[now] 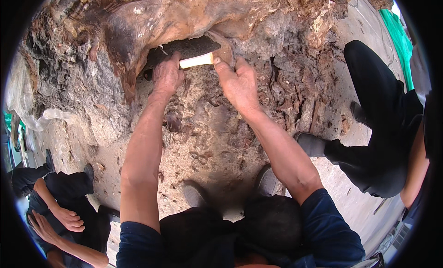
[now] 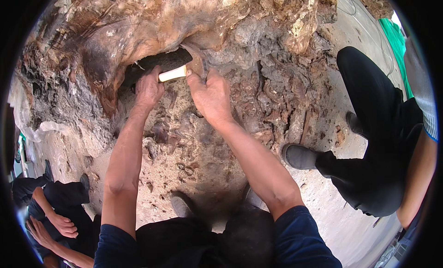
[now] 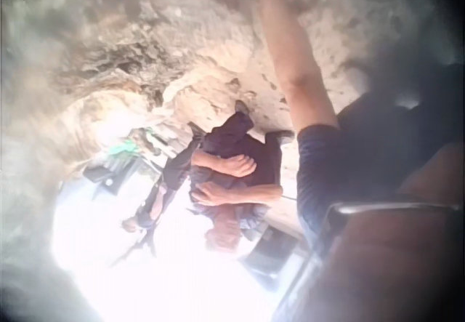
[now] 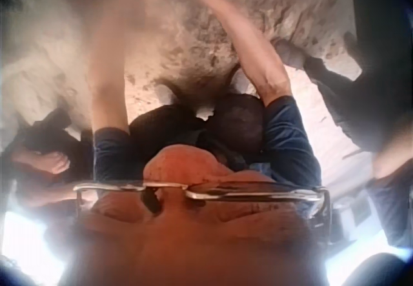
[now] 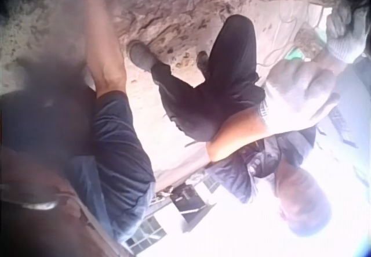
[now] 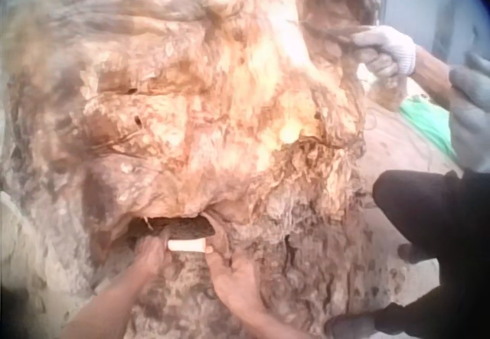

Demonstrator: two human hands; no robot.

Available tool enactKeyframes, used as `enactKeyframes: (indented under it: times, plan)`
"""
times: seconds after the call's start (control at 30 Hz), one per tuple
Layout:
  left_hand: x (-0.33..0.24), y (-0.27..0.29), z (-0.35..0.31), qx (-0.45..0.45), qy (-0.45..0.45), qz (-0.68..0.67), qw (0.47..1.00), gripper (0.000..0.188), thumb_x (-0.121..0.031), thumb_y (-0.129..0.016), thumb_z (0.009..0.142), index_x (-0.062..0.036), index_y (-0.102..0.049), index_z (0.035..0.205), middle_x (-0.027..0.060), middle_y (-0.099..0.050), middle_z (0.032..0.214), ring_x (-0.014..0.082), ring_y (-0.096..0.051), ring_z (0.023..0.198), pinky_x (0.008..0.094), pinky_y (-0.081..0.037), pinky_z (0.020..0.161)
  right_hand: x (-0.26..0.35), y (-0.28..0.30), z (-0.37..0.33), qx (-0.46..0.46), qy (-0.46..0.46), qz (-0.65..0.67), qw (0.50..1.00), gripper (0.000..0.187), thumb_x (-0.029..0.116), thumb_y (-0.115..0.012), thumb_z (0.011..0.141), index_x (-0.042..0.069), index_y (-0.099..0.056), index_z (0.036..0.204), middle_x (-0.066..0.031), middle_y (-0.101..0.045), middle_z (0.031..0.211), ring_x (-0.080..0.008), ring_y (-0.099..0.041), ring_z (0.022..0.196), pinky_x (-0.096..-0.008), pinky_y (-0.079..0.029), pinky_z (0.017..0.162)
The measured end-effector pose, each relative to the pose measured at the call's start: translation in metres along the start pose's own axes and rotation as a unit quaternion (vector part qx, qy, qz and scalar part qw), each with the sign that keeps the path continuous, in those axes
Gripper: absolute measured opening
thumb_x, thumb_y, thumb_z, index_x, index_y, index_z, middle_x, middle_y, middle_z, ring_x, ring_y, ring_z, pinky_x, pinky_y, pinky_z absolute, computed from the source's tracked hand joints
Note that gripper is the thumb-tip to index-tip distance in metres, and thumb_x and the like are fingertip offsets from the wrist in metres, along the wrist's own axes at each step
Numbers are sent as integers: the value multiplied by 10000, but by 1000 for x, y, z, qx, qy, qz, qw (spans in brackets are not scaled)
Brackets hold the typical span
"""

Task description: The person uses a chisel and hammer to chip away at a large log, removing bark and wood debris. Another person assists by using a crowbar to pry sections of the log.

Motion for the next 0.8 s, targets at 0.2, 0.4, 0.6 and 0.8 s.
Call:
enactKeyframes:
  times: [0.2, 0.4, 0.6, 0.8]
  plan:
    - [1, -6, -5, 28, 7, 15, 999, 379, -69, -627, 848, -105, -629, 1225, 242, -716, 974, 457, -685, 951, 551, -527, 836, -13, 4, 5, 28, -94, 14, 995, 373, 298, -730, 910, -28, -585, 802, -95, -587, 657, -159, -534, 647, -377, -457, 584]
    - [6, 17, 4, 10, -22, 73, 997, 356, -62, -650, 810, -86, -627, 1165, 264, -690, 896, 469, -674, 893, 555, -525, 790, -13, -5, 4, 34, -103, 78, 991, 334, 364, -671, 985, 53, -584, 902, 7, -524, 590, -84, -451, 477, -278, -349, 432]
    - [7, 31, 6, -77, 41, 86, 992, 364, -58, -615, 828, -95, -642, 1189, 272, -693, 926, 465, -674, 930, 554, -520, 810, -8, -17, -10, 56, -214, 151, 964, 462, 428, -683, 959, -10, -593, 846, -69, -600, 656, -184, -586, 634, -384, -468, 596]
    - [4, 32, 17, -72, 102, 64, 990, 377, -62, -599, 840, -114, -661, 1209, 256, -706, 1033, 452, -668, 1004, 524, -519, 875, -21, -22, -2, 33, -148, 74, 986, 506, 422, -665, 956, -77, -625, 885, -188, -661, 736, -281, -652, 712, -446, -509, 675]
Point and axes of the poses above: each hand's wrist, its own z-axis towards the middle knuckle, its own y-axis out of the back of the hand, x = y × z, the point moved 6 cm from there along z, towards the middle knuckle
